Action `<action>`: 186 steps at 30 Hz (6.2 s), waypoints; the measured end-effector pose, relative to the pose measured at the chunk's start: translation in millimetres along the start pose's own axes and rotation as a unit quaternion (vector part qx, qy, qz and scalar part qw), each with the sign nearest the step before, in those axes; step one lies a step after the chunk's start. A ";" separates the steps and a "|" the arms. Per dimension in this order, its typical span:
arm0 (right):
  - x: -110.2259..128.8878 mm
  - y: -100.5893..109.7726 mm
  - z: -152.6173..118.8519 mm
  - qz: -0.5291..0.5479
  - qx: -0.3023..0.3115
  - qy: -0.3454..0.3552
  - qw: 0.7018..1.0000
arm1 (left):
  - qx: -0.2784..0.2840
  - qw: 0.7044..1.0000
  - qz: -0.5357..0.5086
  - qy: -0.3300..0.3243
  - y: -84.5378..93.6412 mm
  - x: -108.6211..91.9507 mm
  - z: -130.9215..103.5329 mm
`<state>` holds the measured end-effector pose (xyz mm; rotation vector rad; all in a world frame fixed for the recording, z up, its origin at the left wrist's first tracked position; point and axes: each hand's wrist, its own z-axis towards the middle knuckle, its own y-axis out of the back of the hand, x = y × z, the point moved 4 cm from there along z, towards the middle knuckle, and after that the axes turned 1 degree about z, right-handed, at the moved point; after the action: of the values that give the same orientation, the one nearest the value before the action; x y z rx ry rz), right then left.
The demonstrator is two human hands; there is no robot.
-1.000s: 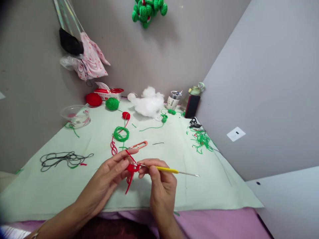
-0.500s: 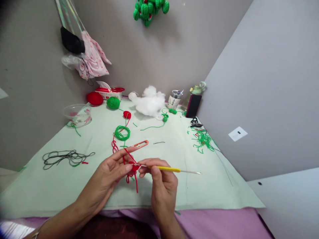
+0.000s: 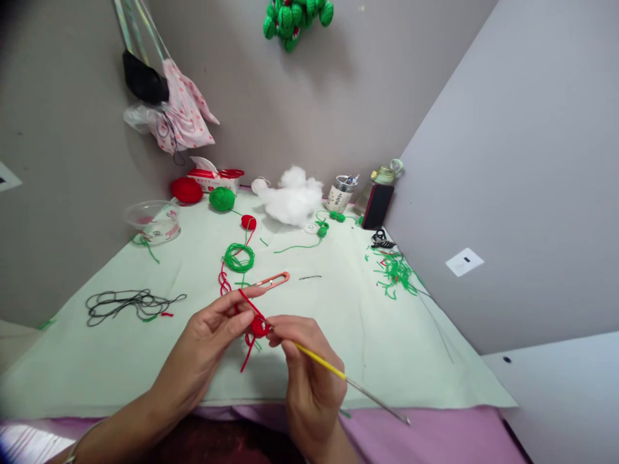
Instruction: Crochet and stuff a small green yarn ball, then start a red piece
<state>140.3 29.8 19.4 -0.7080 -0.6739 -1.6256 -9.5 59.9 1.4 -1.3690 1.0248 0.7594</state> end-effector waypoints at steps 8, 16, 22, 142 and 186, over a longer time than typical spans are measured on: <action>0.0 -0.9 -2.6 -0.034 0.011 0.023 0.999 | -0.003 1.000 0.004 0.018 -0.8 -3.0 -1.5; -1.9 -2.4 -5.7 -0.023 0.011 0.036 0.999 | 0.008 0.998 0.062 0.004 0.8 -1.6 0.3; -2.3 -2.8 -4.4 -0.016 0.017 0.045 0.999 | 0.012 0.995 0.098 -0.012 1.3 -2.0 0.6; -29.7 0.4 6.9 0.079 0.032 -0.161 0.983 | 0.071 0.997 0.023 0.029 -10.0 5.3 9.2; -111.7 -1.3 92.6 0.209 0.213 -0.391 0.871 | 0.139 0.986 -0.064 0.061 7.3 13.3 100.2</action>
<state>162.2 171.1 -5.2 -1.0928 -1.3047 -0.7044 3.0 157.7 -21.9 -1.2361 1.0831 0.4214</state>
